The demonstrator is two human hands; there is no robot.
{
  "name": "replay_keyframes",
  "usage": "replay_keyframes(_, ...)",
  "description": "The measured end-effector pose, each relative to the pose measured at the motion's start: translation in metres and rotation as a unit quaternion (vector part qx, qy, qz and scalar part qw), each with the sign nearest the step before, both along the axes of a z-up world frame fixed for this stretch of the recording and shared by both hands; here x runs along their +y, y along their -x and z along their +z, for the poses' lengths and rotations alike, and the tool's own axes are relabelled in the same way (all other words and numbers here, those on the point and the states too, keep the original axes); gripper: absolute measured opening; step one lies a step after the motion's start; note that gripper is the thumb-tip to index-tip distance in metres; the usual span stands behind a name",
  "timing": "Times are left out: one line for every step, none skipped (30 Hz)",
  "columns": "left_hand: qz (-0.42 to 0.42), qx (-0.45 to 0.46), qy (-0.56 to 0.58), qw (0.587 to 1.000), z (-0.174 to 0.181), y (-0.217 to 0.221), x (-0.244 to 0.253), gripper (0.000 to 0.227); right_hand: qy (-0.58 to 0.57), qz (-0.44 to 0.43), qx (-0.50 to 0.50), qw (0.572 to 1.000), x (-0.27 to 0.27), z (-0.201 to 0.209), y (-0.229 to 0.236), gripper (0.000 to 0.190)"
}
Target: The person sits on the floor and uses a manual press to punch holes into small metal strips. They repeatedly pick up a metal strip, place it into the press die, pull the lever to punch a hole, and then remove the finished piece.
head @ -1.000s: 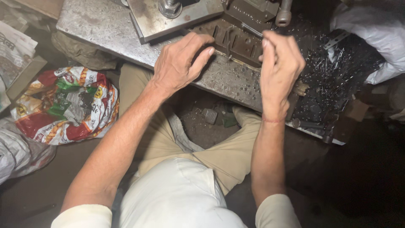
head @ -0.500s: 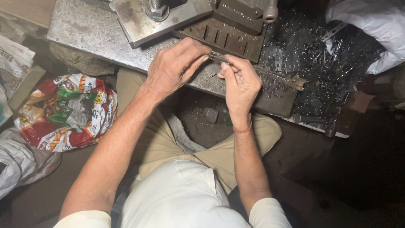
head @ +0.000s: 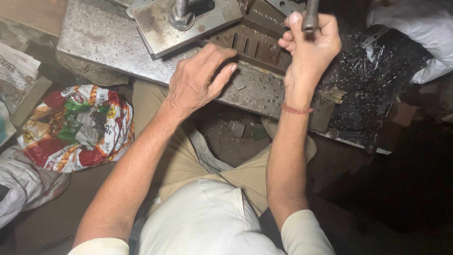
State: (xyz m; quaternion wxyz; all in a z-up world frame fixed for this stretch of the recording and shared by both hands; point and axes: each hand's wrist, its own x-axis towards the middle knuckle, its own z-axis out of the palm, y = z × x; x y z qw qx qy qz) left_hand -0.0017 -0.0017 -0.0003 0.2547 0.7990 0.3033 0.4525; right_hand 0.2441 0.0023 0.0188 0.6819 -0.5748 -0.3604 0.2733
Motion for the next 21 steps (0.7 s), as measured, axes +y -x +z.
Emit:
replay_keyframes(0.000,0.000,0.001,1.000,0.000,0.000,0.000,0.021,-0.001,0.006,-0.010,1.000,0.003,0.000,0.000,0.020)
replay_keyframes(0.000,-0.001,0.001,1.000,0.000,0.000,0.000,0.021,-0.003,0.001,-0.032,0.999,0.006,0.001,0.000,0.019)
replay_keyframes(0.000,-0.001,0.002,1.000,0.000,0.000,0.001,0.021,-0.004,-0.004,-0.054,0.999,0.008,0.002,0.000,0.019)
replay_keyframes(0.000,-0.001,0.002,1.000,0.000,0.000,0.001,0.021,-0.006,-0.009,-0.075,0.997,0.010,0.002,0.000,0.019)
replay_keyframes(-0.001,-0.002,0.004,1.000,0.000,0.000,0.000,0.021,-0.014,-0.012,-0.101,0.995,0.011,0.002,0.001,0.018)
replay_keyframes(-0.001,-0.002,0.007,1.000,0.000,0.000,0.000,0.021,-0.021,-0.016,-0.127,0.991,0.011,0.000,0.003,0.017)
replay_keyframes(-0.001,-0.003,0.008,1.000,0.000,0.000,0.000,0.021,-0.030,-0.019,-0.153,0.988,0.013,-0.001,0.004,0.017)
replay_keyframes(-0.001,-0.004,0.006,1.000,0.000,0.000,0.001,0.022,-0.026,-0.029,-0.179,0.983,0.013,-0.001,0.006,0.016)
replay_keyframes(0.000,-0.004,0.005,1.000,0.000,0.000,0.001,0.022,-0.022,-0.039,-0.205,0.978,0.011,0.000,0.009,0.016)
replay_keyframes(0.000,-0.005,0.004,1.000,0.000,0.000,0.001,0.022,-0.017,-0.048,-0.230,0.972,0.011,0.001,0.012,0.018)
replay_keyframes(0.000,-0.005,0.005,1.000,0.000,0.000,0.001,0.023,-0.033,-0.049,-0.227,0.972,0.011,0.001,0.015,0.020)
replay_keyframes(0.000,-0.006,0.006,1.000,0.000,0.000,0.001,0.023,-0.050,-0.048,-0.224,0.972,0.011,0.001,0.017,0.023)
replay_keyframes(0.001,-0.007,0.006,1.000,0.000,0.000,0.001,0.023,-0.067,-0.048,-0.221,0.972,0.012,0.001,0.020,0.025)
replay_keyframes(0.003,-0.005,0.003,1.000,0.000,0.000,0.001,0.023,-0.050,-0.061,-0.229,0.970,0.013,0.000,0.021,0.024)
replay_keyframes(0.006,-0.003,0.000,1.000,0.000,-0.001,0.001,0.023,-0.033,-0.075,-0.236,0.968,0.013,-0.001,0.022,0.023)
replay_keyframes(0.008,0.000,-0.003,1.000,-0.001,-0.001,0.001,0.023,-0.016,-0.088,-0.243,0.966,0.013,-0.003,0.022,0.022)
replay_keyframes(0.006,0.001,0.001,1.000,-0.001,-0.001,0.001,0.023,-0.036,-0.075,-0.241,0.967,0.015,-0.005,0.021,0.020)
replay_keyframes(0.005,0.002,0.005,1.000,-0.002,-0.001,0.001,0.023,-0.056,-0.061,-0.240,0.967,0.019,-0.008,0.020,0.019)
replay_keyframes(0.004,0.002,0.009,1.000,-0.002,-0.001,0.002,0.023,-0.076,-0.047,-0.238,0.967,0.022,-0.010,0.019,0.018)
replay_keyframes(0.004,0.000,0.006,1.000,-0.003,-0.001,0.002,0.023,-0.076,-0.050,-0.240,0.967,0.023,-0.013,0.018,0.018)
replay_keyframes(0.004,-0.002,0.003,1.000,-0.004,-0.001,0.002,0.022,-0.077,-0.054,-0.242,0.966,0.025,-0.015,0.017,0.018)
